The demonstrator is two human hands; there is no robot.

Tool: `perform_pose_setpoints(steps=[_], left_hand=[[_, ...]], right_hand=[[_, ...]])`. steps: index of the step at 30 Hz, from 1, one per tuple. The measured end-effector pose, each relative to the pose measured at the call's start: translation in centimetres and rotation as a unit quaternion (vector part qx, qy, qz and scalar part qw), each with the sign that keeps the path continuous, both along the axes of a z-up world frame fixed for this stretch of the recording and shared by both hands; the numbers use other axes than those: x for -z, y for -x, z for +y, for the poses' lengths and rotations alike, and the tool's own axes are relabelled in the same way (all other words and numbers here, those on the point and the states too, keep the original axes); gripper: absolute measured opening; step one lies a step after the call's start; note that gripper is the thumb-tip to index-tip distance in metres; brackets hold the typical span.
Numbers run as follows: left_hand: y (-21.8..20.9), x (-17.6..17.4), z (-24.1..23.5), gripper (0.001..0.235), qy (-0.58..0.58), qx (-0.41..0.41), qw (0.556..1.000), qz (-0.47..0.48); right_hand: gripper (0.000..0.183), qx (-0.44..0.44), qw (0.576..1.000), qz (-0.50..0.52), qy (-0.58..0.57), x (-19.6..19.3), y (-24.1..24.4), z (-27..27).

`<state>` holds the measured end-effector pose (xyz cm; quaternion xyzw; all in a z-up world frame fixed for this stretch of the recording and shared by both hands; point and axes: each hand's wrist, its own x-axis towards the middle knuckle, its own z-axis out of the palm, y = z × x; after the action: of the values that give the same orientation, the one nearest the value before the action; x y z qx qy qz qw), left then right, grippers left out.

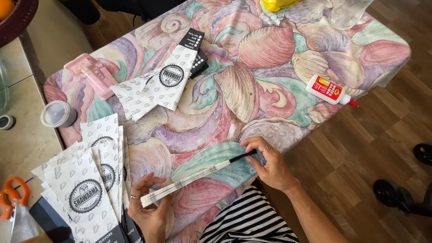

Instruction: Applying glue to the edges of stacked paper food wraps to assemble them.

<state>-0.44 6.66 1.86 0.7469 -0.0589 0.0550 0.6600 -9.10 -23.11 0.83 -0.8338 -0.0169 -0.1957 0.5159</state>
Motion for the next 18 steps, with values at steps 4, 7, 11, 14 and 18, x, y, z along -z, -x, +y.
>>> perform_pose_setpoints(steps=[4,7,11,14,18], left_hand=[[-0.2,0.9,-0.2,0.053,0.062,0.047,0.997,-0.012],[0.2,1.1,-0.4,0.045,-0.018,0.004,0.999,0.036],[0.1,1.0,-0.3,0.033,-0.007,0.001,0.998,0.061],[0.4,1.1,0.0,0.031,-0.005,0.016,0.999,0.052],[1.4,1.5,0.6,0.037,0.094,0.051,0.992,0.064]], right_hand=[[0.05,-0.025,0.997,0.022,-0.071,-0.7,0.0,0.6],[0.064,-0.039,0.991,0.097,-0.08,-0.8,0.3,1.0],[0.048,-0.055,0.984,0.087,-0.142,0.0,0.3,0.0],[0.023,-0.051,0.982,0.062,-0.173,0.3,0.8,-0.6],[0.009,-0.041,0.988,0.011,-0.149,-0.2,2.0,-1.2]])
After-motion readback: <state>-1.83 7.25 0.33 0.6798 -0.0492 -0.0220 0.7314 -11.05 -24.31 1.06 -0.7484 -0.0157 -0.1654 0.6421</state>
